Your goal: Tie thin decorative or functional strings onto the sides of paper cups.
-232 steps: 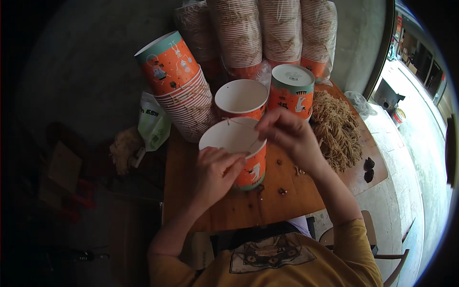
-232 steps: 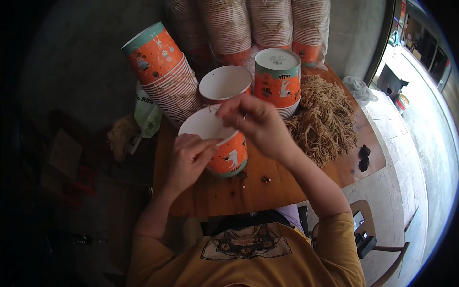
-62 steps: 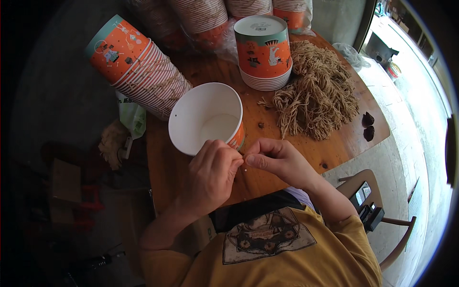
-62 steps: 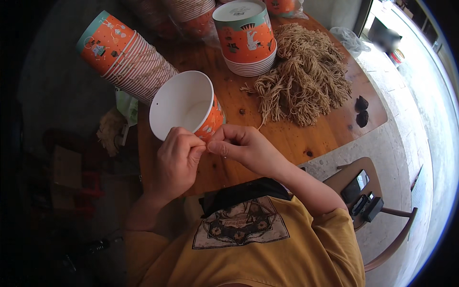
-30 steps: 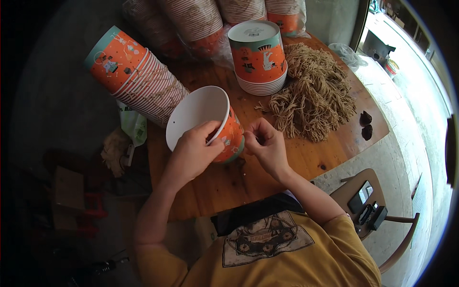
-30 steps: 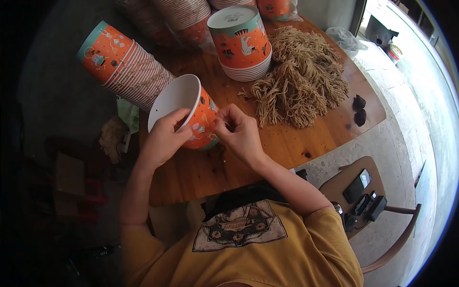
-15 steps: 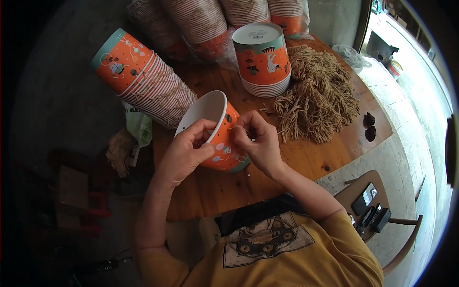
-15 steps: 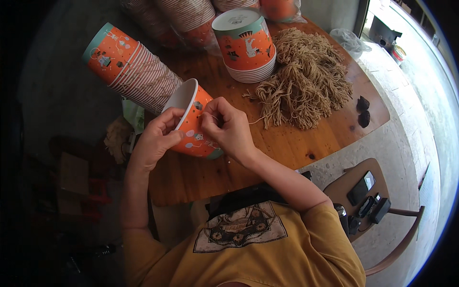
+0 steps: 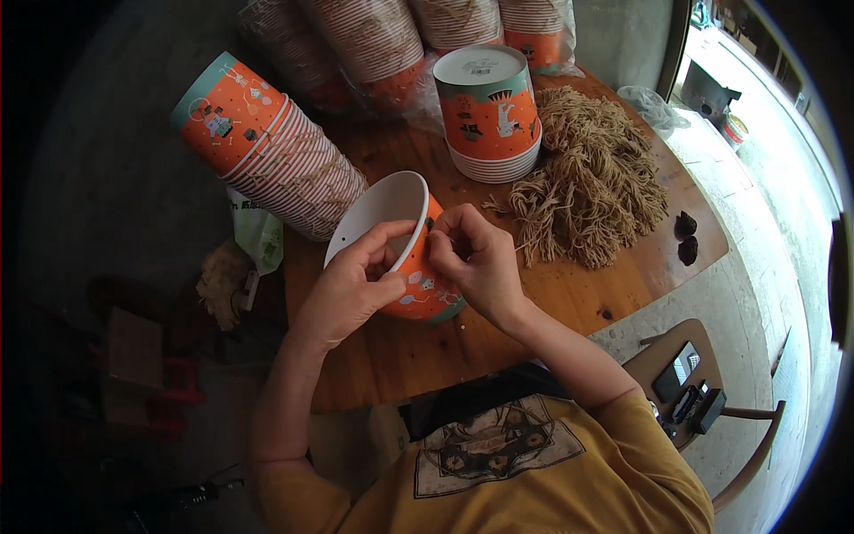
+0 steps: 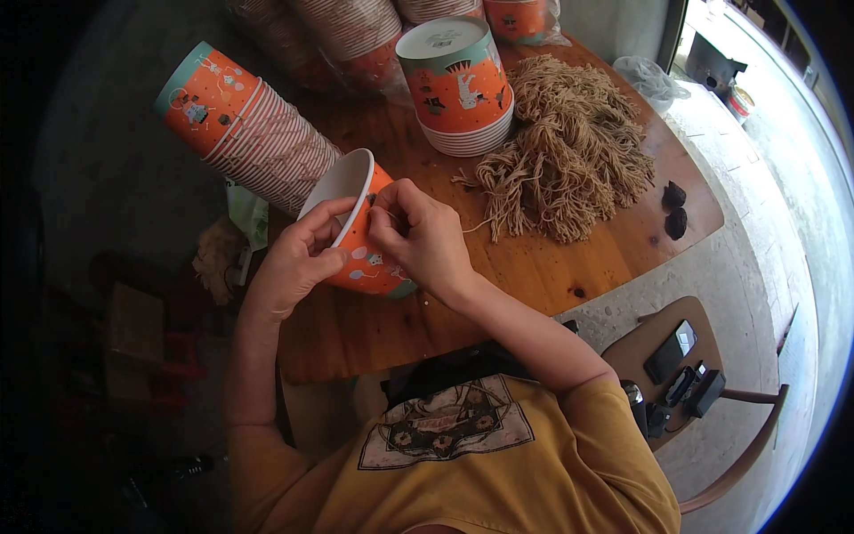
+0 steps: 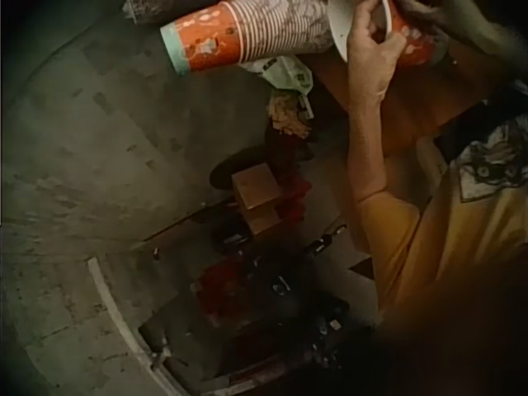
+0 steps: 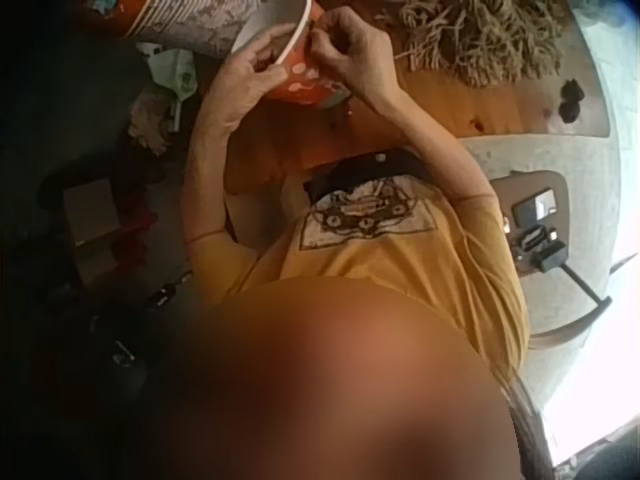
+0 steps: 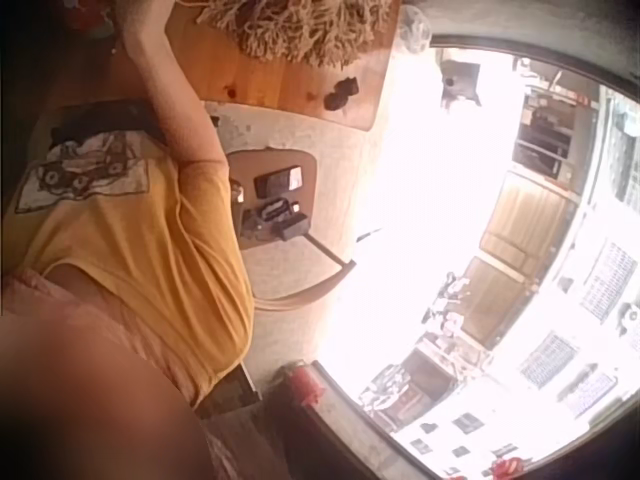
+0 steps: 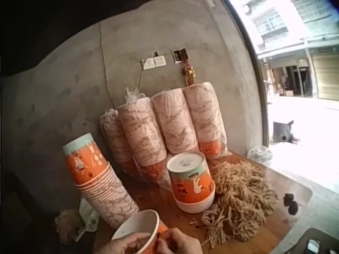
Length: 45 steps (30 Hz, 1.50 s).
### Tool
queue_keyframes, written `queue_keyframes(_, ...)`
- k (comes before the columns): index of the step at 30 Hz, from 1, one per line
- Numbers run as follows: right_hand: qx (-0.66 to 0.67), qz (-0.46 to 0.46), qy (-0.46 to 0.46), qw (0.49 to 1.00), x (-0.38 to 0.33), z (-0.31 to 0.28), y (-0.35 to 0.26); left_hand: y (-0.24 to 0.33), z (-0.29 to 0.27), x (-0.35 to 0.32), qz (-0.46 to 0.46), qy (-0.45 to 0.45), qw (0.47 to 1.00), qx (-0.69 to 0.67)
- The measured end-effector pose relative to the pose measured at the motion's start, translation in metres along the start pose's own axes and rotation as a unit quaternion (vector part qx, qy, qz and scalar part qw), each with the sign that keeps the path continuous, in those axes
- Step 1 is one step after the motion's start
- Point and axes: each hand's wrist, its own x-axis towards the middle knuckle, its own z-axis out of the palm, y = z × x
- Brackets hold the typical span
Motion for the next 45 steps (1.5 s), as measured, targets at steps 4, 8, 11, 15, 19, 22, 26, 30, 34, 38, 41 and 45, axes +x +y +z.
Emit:
queue_keyframes(4,-0.093,-0.07,0.021,0.993,-0.001,-0.007,-0.003,0.0,0.006,0.0,0.007,-0.02,0.999,-0.029)
queue_keyframes(8,-0.175,-0.104,0.01,0.979,-0.01,-0.02,-0.005,-0.003,0.008,0.01,0.01,-0.041,0.998,-0.047)
queue_keyframes(11,-0.212,-0.096,-0.002,0.972,-0.021,-0.025,-0.004,-0.012,0.017,0.024,-0.036,-0.043,0.997,-0.048)
queue_keyframes(15,-0.248,-0.099,0.004,0.964,-0.028,-0.029,0.008,-0.026,0.029,0.038,-0.047,-0.019,0.998,0.025)
queue_keyframes(19,-0.204,-0.052,-0.022,0.977,-0.028,-0.034,0.009,-0.037,0.034,0.042,0.045,0.014,0.983,0.176)
queue_keyframes(22,-0.173,-0.019,-0.074,0.982,-0.023,-0.043,0.0,-0.027,0.035,0.037,0.13,0.047,0.945,0.295)
queue_keyframes(26,-0.119,0.115,-0.189,0.968,-0.014,-0.069,-0.012,-0.021,0.017,0.038,0.185,0.121,0.957,0.188)
queue_keyframes(30,-0.137,0.067,-0.243,0.958,0.002,-0.085,-0.03,-0.01,0.02,0.041,0.13,0.068,0.988,-0.04)
queue_keyframes(34,-0.157,-0.034,-0.279,0.947,0.029,-0.081,-0.051,-0.019,0.029,0.058,0.116,0.037,0.99,-0.068)
queue_keyframes(38,-0.142,-0.077,-0.307,0.938,0.052,-0.074,-0.052,-0.006,0.046,0.06,0.035,0.07,0.988,-0.134)
queue_keyframes(41,-0.114,-0.101,-0.317,0.936,0.065,-0.067,-0.039,-0.007,0.039,0.058,-0.01,0.015,0.991,-0.134)
queue_keyframes(45,-0.127,-0.12,-0.315,0.933,0.068,-0.064,-0.033,-0.019,0.032,0.058,0.003,-0.019,0.981,-0.192)
